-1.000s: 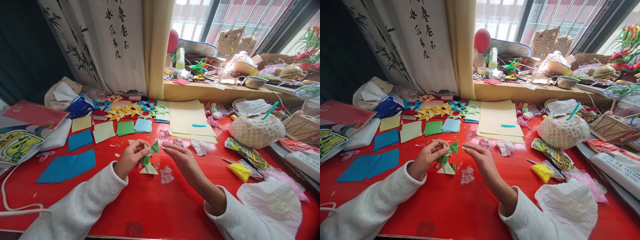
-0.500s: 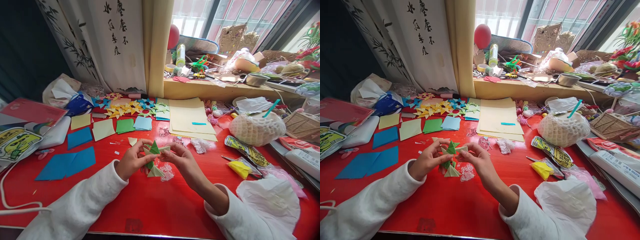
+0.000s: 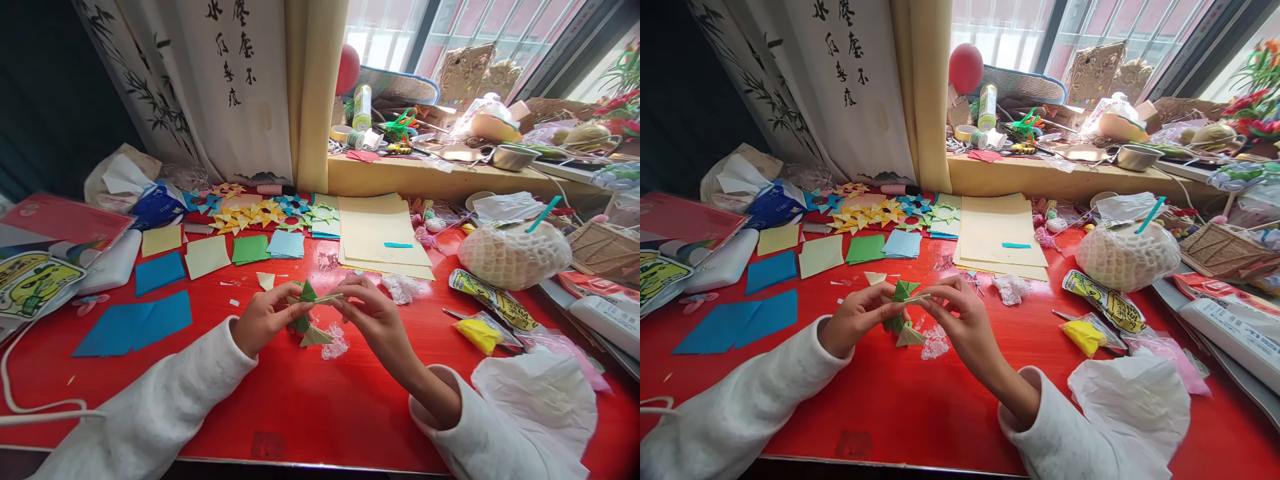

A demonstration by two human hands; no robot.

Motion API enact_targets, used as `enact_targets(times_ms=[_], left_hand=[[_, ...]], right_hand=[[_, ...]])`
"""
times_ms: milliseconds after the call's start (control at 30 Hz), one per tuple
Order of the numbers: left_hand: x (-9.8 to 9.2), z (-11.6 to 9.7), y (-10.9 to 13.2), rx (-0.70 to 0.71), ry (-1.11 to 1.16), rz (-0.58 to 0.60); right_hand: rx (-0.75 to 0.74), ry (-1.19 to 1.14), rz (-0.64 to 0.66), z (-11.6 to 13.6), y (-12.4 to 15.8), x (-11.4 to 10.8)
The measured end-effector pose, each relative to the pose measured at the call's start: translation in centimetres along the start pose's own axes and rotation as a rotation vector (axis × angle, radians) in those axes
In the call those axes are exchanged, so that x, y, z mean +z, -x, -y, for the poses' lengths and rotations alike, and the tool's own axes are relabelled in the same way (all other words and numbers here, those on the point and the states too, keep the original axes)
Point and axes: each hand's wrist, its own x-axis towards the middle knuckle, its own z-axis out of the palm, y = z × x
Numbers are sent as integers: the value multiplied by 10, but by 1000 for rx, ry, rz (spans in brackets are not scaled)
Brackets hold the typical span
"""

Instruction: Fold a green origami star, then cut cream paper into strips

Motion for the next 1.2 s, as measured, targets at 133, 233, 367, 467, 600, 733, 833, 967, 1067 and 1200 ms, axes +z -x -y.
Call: enact_targets(times_ms=[133, 233, 367, 467, 600, 733, 833, 967, 1067, 1200], left_hand=[[-1, 1, 0, 19, -28, -54], [-1, 2, 0, 17, -20, -50], [-1, 0, 1, 27, -7, -27], [0, -1, 3, 60, -24, -33], [0, -2, 4, 116, -87, -39], [1, -2, 5, 169, -157, -25], [2, -3, 5, 179, -168, -34], [2, -4, 5, 196, -170, -27], [1, -2, 5, 217, -184, -15], [0, 0, 6, 243, -180, -9]], right_hand=[[-49, 95, -78, 0, 2, -4], [21, -47, -32, 3, 2, -5], [81, -176, 29, 5, 1, -3], [41, -208, -23, 6, 2, 0], [9, -222, -51, 8, 4, 0], [-23, -116, -7, 8, 6, 0], [-25, -83, -7, 8, 6, 0], [-44, -69, 1, 9, 6, 0], [-61, -43, 1, 9, 7, 1], [-73, -39, -4, 8, 7, 1]])
